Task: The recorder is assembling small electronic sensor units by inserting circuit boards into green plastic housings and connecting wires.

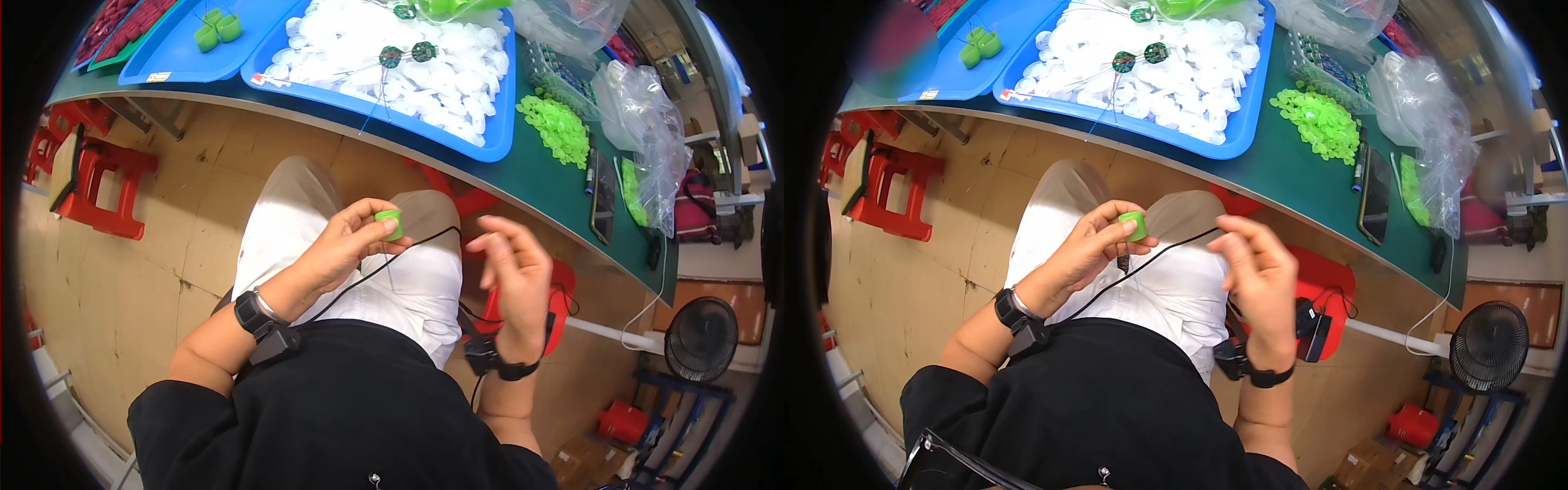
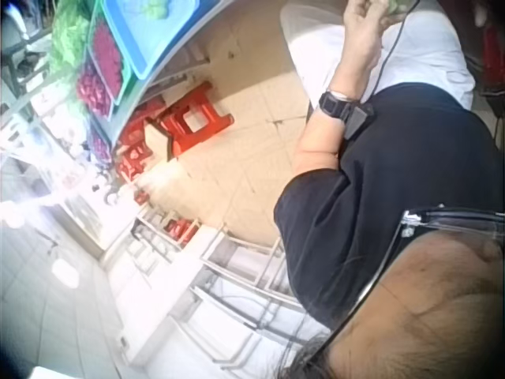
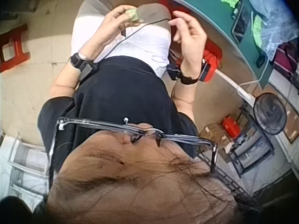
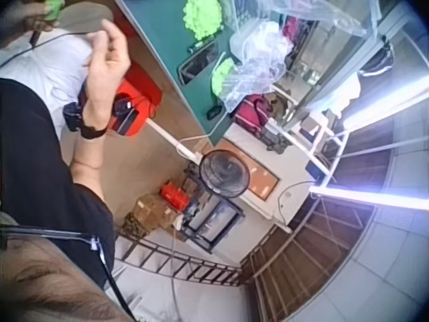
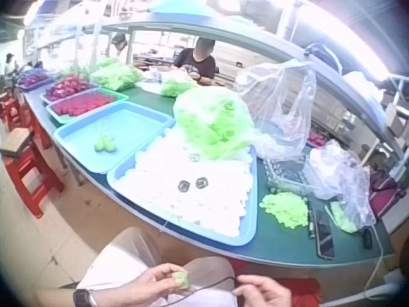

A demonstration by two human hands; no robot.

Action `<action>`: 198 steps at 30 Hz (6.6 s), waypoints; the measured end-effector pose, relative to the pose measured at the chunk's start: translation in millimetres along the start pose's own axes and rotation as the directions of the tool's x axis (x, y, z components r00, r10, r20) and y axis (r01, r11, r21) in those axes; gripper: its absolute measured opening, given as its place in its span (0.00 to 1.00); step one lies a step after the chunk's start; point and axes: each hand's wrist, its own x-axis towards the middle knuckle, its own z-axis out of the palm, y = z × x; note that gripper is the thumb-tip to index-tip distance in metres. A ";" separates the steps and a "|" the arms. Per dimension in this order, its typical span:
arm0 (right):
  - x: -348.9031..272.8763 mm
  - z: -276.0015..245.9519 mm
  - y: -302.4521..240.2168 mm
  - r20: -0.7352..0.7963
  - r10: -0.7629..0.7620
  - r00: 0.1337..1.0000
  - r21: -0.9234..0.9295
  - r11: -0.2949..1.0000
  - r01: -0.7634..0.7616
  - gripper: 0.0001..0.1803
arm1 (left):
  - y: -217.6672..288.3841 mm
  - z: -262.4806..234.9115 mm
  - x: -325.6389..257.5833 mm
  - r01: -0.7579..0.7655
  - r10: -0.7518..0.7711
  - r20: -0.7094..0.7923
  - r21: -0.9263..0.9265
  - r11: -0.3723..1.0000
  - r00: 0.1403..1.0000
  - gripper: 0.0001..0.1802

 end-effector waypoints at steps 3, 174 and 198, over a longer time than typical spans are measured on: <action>26.5 -30.2 -18.9 -0.220 -0.195 0.956 -0.192 0.969 0.154 0.11 | -0.5 -1.0 2.3 0.045 -0.044 0.006 -0.013 0.999 0.999 0.14; -19.6 44.3 70.4 0.212 -0.398 0.893 -0.502 0.739 0.449 0.04 | -50.1 7.3 -13.4 -0.013 0.009 0.025 0.178 0.984 1.000 0.16; -7.4 37.2 58.2 0.229 0.171 0.958 0.136 0.969 -0.205 0.06 | -51.4 -1.7 -6.9 0.162 -0.122 0.134 -0.358 0.919 0.984 0.22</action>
